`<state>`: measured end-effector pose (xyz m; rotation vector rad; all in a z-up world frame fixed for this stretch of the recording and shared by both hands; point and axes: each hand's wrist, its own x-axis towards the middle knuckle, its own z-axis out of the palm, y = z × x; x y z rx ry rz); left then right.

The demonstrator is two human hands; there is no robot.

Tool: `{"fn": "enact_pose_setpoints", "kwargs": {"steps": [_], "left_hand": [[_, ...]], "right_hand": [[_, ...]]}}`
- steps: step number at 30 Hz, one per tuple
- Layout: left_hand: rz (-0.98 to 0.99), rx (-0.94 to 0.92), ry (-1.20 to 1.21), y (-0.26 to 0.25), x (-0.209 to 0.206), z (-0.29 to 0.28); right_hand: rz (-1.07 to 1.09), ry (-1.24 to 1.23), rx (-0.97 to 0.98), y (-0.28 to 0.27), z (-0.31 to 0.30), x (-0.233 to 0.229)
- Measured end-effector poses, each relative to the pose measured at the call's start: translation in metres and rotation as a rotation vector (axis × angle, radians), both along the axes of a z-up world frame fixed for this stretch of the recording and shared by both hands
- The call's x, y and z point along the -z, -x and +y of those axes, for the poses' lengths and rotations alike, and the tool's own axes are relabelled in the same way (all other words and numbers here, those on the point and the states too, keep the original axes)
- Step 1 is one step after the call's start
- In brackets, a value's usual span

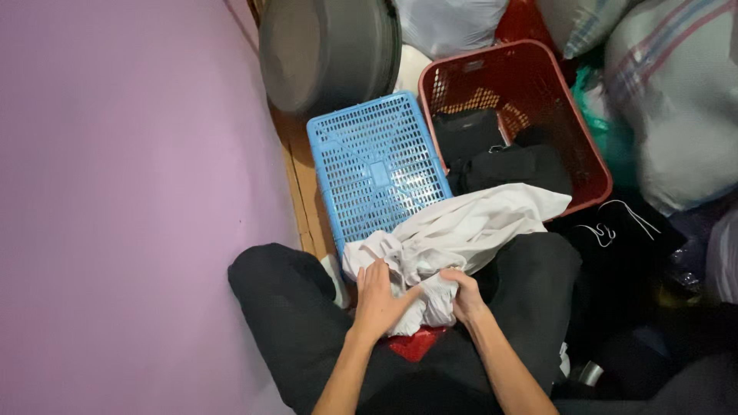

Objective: The person folds black and white garments by hand, smoothing and aligning them before placing them into a red basket. The person handles t-shirts and shorts, folding each item individually and stacking them neatly.

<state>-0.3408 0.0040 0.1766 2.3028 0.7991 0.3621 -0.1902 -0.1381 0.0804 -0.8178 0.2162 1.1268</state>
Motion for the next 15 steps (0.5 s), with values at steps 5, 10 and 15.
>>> {"fn": "enact_pose_setpoints", "kwargs": {"steps": [5, 10, 15], "left_hand": [[-0.035, -0.376, 0.454, -0.002, 0.014, 0.029], [-0.23, -0.412, 0.616, 0.033, 0.021, 0.052], [-0.488, -0.325, 1.116, 0.04, 0.038, 0.063]], "right_hand": [[-0.377, 0.115, -0.029, -0.019, 0.006, 0.007], [-1.294, 0.672, 0.321, -0.037, -0.008, 0.012], [-1.17, 0.766, -0.013, -0.04, -0.004, 0.004]]}}
